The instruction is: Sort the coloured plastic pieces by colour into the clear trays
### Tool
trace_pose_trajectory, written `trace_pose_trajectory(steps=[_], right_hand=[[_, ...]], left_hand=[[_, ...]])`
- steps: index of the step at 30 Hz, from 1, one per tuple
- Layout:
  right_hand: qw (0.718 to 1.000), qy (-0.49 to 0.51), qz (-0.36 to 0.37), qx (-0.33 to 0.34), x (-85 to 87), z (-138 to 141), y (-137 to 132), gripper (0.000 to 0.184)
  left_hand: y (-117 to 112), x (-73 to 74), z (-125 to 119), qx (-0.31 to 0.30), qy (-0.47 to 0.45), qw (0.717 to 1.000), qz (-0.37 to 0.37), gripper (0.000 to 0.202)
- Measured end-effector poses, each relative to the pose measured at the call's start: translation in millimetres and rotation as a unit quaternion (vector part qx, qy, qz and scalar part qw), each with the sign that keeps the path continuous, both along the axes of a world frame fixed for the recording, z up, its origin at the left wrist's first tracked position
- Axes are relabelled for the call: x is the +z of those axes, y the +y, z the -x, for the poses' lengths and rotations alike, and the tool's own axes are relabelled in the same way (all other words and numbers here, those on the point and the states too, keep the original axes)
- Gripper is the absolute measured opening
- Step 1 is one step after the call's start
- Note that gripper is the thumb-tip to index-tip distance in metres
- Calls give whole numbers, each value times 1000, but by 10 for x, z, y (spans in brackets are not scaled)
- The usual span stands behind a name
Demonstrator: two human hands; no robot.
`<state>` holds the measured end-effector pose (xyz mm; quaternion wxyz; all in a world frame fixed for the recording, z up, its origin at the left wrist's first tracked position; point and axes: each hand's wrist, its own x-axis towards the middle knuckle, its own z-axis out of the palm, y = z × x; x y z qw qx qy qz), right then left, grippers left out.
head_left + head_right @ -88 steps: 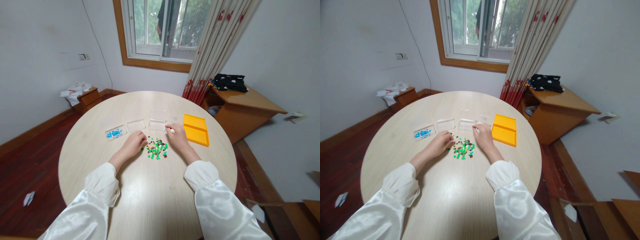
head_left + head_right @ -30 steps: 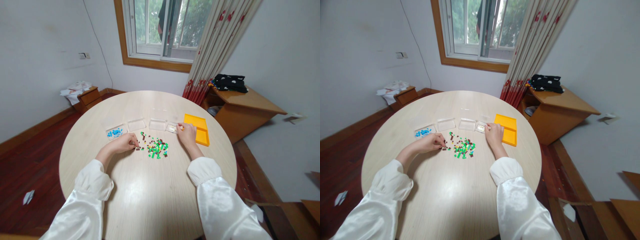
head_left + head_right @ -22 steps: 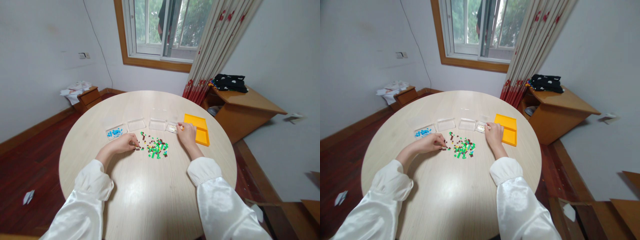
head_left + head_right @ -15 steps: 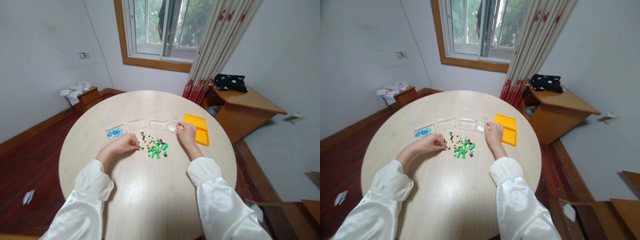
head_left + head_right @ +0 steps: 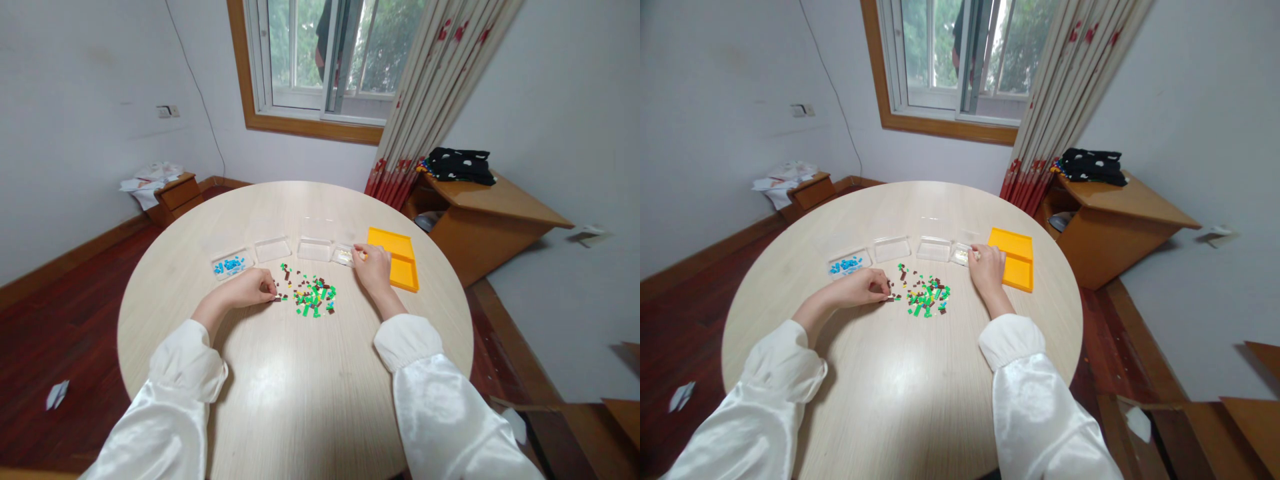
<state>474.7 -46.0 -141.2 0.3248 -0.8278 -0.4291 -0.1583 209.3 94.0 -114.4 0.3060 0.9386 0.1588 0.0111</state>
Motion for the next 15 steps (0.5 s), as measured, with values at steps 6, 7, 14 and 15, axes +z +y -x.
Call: trace_pose_trajectory(steps=[6,7,14,15], right_hand=[[1000,3,-7,4,-7,-3,4,30],[1000,4,-6,5,-8,-2,6,30],[1000,11,-15,19,15,16,11,27],[999,13,-18,23,20,21,14,27]], left_hand=[[-34,-17,-19,5,-12,1000,23,12],[-40,-16,-22,7,-10,1000,21,12],[-72,1,-47,41,-3,999,13,12],[-70,2,-49,51,-6,999,13,12]])
